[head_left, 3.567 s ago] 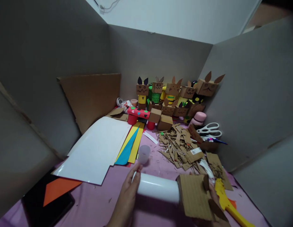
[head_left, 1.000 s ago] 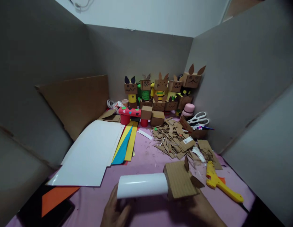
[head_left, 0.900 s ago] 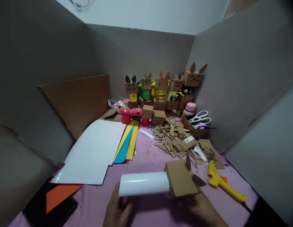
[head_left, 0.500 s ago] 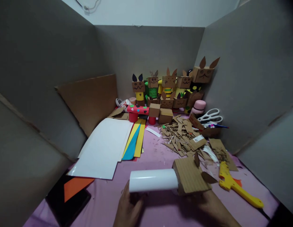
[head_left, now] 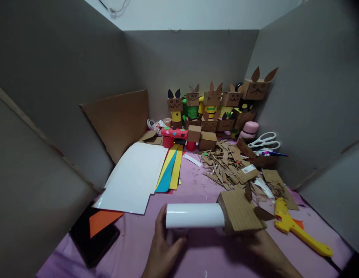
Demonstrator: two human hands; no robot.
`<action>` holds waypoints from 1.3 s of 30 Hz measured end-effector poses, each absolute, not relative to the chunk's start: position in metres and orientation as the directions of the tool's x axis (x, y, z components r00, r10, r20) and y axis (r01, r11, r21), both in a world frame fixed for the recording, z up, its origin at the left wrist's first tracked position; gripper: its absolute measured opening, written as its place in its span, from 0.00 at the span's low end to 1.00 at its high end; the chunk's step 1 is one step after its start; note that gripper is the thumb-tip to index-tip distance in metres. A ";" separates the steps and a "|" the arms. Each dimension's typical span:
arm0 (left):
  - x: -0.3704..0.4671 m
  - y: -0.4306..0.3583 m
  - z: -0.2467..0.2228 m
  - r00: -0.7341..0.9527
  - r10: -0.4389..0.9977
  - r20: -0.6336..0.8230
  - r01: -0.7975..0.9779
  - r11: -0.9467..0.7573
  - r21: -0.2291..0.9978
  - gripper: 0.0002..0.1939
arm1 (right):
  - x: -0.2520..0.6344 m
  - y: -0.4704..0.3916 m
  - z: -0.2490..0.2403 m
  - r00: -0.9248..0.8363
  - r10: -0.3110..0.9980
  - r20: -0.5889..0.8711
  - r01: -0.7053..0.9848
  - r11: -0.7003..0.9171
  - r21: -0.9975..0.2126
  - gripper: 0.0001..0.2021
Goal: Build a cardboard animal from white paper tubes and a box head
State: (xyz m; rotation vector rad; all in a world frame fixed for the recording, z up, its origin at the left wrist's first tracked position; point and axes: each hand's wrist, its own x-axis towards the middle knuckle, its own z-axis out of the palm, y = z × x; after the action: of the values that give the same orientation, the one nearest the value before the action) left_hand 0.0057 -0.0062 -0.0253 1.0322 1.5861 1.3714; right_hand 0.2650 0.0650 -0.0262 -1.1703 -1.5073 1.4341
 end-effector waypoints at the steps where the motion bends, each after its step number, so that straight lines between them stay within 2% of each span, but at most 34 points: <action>1: 0.004 -0.005 -0.025 -0.338 0.940 -0.050 0.077 0.081 0.994 0.47 | 0.267 0.067 -0.026 -0.323 0.944 -0.059 0.147 -0.012 -0.989 0.18; 5: -0.002 -0.001 -0.024 -0.218 0.976 -0.023 0.055 0.036 0.998 0.45 | 0.273 0.076 -0.030 -0.321 0.947 0.032 0.216 0.106 -0.971 0.17; 8: -0.002 0.002 -0.021 -0.143 0.989 0.021 0.153 0.002 0.988 0.30 | 0.276 0.083 -0.035 -0.339 0.939 0.060 0.231 0.145 -0.962 0.15; 11: 0.002 0.003 -0.018 -0.167 0.984 0.062 0.287 -0.012 0.958 0.18 | 0.277 0.087 -0.039 -0.326 0.940 0.094 0.244 0.180 -0.953 0.17; 14: 0.008 0.002 -0.018 -0.275 0.953 0.126 0.354 -0.022 0.935 0.20 | 0.279 0.090 -0.041 -0.224 0.956 0.192 0.290 0.253 -0.923 0.20; 16: 0.013 0.003 -0.019 -0.343 0.926 0.157 0.390 -0.012 0.921 0.22 | 0.282 0.092 -0.043 -0.262 0.941 0.216 0.367 0.304 -0.879 0.17; 19: 0.020 0.002 -0.023 -0.396 0.904 0.159 0.400 0.015 0.916 0.20 | 0.284 0.094 -0.047 -0.334 0.917 0.218 0.433 0.355 -0.829 0.20; 21: 0.024 0.000 -0.024 -0.405 0.902 0.151 0.391 0.021 0.920 0.23 | 0.285 0.093 -0.048 -0.347 0.910 0.229 0.400 0.364 -0.841 0.22; 24: 0.026 -0.007 -0.025 -0.381 0.912 0.155 0.376 0.000 0.927 0.33 | 0.282 0.090 -0.047 -0.376 0.895 0.240 0.299 0.363 -0.882 0.24; 25: 0.026 -0.010 -0.024 -0.365 0.917 0.159 0.372 -0.013 0.928 0.33 | 0.281 0.089 -0.046 -0.376 0.893 0.247 0.275 0.362 -0.891 0.24; 33: 0.028 -0.011 -0.021 -0.334 0.928 0.165 0.382 -0.027 0.924 0.15 | 0.272 0.083 -0.034 -0.387 0.883 0.263 0.195 0.358 -0.913 0.25; 39: 0.032 -0.009 -0.022 -0.359 0.923 0.141 0.385 0.009 0.923 0.15 | 0.262 0.074 -0.018 -0.340 0.890 0.303 0.096 0.353 -0.931 0.32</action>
State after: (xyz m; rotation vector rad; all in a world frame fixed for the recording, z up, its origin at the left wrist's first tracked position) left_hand 0.0322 -0.0085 -0.0222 1.3409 1.7697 1.3417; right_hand 0.2621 0.0741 -0.0181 -0.8847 -1.7040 1.0929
